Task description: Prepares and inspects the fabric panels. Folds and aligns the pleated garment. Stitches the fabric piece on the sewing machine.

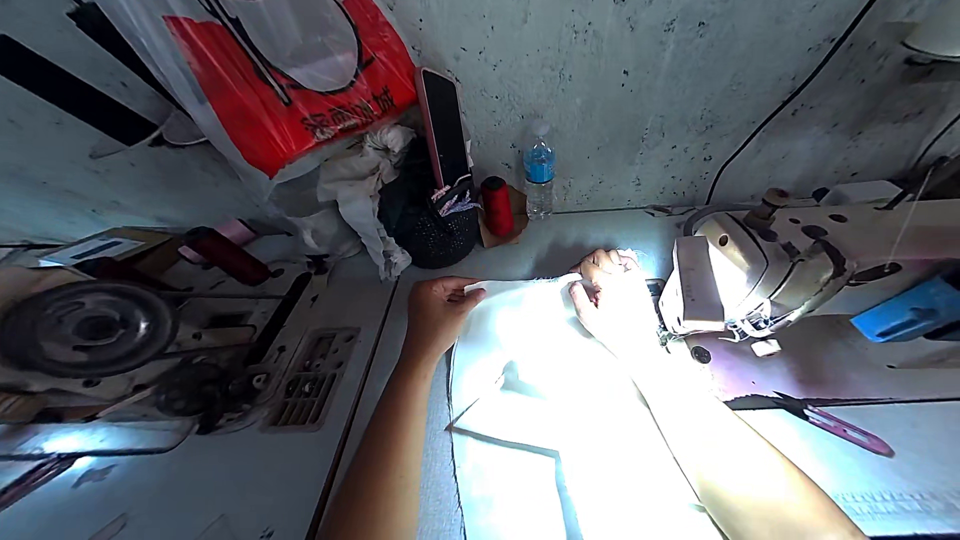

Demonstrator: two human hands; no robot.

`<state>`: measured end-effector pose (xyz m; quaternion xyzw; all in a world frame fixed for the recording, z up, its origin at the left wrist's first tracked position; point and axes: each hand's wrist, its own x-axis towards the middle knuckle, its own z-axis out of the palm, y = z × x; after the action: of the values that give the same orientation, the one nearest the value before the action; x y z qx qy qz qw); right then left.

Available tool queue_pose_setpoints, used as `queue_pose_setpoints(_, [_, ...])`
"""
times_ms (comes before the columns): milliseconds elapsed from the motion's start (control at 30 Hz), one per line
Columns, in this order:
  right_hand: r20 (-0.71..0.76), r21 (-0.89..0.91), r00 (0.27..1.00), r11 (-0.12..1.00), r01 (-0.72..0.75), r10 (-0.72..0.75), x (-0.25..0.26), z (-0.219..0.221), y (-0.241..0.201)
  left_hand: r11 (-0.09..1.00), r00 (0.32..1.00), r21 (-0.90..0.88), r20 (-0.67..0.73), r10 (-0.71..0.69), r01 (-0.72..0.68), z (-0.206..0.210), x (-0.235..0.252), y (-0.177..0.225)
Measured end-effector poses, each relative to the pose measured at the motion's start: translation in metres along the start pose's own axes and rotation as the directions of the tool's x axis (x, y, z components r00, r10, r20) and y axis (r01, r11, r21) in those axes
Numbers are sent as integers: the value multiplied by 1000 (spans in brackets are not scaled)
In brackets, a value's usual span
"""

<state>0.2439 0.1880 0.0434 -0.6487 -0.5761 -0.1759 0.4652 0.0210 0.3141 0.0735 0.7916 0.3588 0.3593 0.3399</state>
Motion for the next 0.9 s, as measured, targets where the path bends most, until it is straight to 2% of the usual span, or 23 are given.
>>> queue_pose_setpoints(67, [-52, -8, 998, 999, 38, -38, -1, 3, 4, 998, 999, 63, -27, 23, -22, 0, 0, 1])
queue_pose_setpoints(167, [-17, -38, 999, 998, 40, -40, -2, -2, 5, 992, 996, 114, -61, 59, -52, -2, 0, 3])
queue_pose_setpoints(300, [-43, -43, 999, 999, -1, -1, -1, -7, 0, 987, 988, 90, -69, 137, -130, -7, -1, 0])
queue_pose_setpoints(433, [-106, -34, 992, 997, -68, 65, 0, -6, 1, 984, 984, 14, -13, 180, -180, -15, 2, -7])
queue_pose_setpoints(600, [-91, -200, 988, 969, -144, 128, -2, 4, 16, 951, 939, -78, 152, 307, -299, -31, 0, -3])
queue_pose_setpoints(667, [-126, -176, 982, 971, -161, 140, 1, 2, 7, 938, 908, -111, 236, 347, -329, -36, -3, 1])
queue_pose_setpoints(800, [-84, -161, 964, 951, -263, 252, 2, -4, 14, 932, 862, -156, 356, 361, -326, -41, -3, 3])
queue_pose_setpoints(900, [-168, -57, 948, 958, -282, 269, -2, 2, 17, 933, 832, -194, 424, 358, -302, -42, 0, -3])
